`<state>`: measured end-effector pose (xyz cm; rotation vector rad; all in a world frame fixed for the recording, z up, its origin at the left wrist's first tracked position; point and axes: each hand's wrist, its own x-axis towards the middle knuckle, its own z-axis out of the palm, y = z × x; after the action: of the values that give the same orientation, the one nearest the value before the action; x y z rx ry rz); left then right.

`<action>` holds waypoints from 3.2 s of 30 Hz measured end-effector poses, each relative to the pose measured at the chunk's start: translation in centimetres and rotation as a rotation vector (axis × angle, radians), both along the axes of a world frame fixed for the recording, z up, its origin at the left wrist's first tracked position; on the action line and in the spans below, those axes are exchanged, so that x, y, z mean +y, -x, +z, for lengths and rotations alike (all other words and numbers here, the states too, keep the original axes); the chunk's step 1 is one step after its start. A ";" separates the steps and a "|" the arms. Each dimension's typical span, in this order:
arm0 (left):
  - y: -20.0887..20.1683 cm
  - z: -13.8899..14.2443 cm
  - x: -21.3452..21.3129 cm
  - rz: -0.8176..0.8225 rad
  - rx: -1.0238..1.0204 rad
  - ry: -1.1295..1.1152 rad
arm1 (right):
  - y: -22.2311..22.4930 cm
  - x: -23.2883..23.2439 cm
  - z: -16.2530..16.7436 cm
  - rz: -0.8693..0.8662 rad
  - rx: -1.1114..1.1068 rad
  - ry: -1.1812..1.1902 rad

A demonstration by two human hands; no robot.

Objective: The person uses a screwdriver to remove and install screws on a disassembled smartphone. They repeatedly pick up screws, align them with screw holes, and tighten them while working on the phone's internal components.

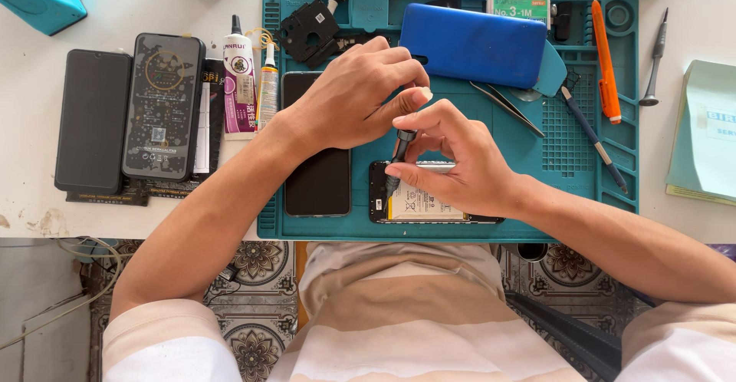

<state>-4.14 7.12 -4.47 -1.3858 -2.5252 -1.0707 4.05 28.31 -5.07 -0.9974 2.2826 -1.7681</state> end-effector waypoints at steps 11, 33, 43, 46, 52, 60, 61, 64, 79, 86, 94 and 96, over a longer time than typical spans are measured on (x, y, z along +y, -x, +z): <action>0.0 0.0 -0.1 -0.013 0.005 -0.002 | -0.2 0.4 0.3 0.007 0.062 -0.031; -0.3 -0.1 0.1 0.021 0.026 0.018 | 0.4 1.6 1.7 -0.001 0.438 0.001; -0.7 1.0 0.3 -0.087 0.078 0.025 | 3.5 5.5 1.8 -0.317 0.343 0.048; -0.8 1.1 0.6 -0.095 0.077 0.011 | 3.3 5.3 2.0 -0.314 0.359 0.010; -0.7 1.0 0.7 -0.101 0.094 -0.011 | 3.1 5.1 2.6 -0.302 0.370 0.003; -0.7 1.1 0.9 -0.104 0.107 -0.025 | 3.0 5.3 2.4 -0.294 0.355 -0.007; -0.8 1.2 0.9 -0.105 0.106 -0.030 | 3.0 5.3 2.4 -0.294 0.354 -0.005; -0.8 1.3 1.0 -0.100 0.108 -0.019 | 2.9 5.4 2.3 -0.295 0.355 0.003; -0.8 1.4 1.2 -0.092 0.098 -0.036 | 2.8 5.3 2.2 -0.326 0.383 0.031; -0.6 1.1 0.9 -0.096 0.131 -0.028 | 2.3 5.0 2.2 -0.344 0.338 0.095; -0.4 1.1 0.9 -0.085 0.100 -0.003 | 2.7 4.8 2.3 -0.296 0.414 0.011; -0.4 1.0 0.9 -0.088 0.105 -0.006 | 2.8 4.7 2.3 -0.287 0.423 -0.002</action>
<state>-3.73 7.99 -3.45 -1.5220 -2.4066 -0.9894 1.29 32.97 -2.79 -1.1930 2.8057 -1.7913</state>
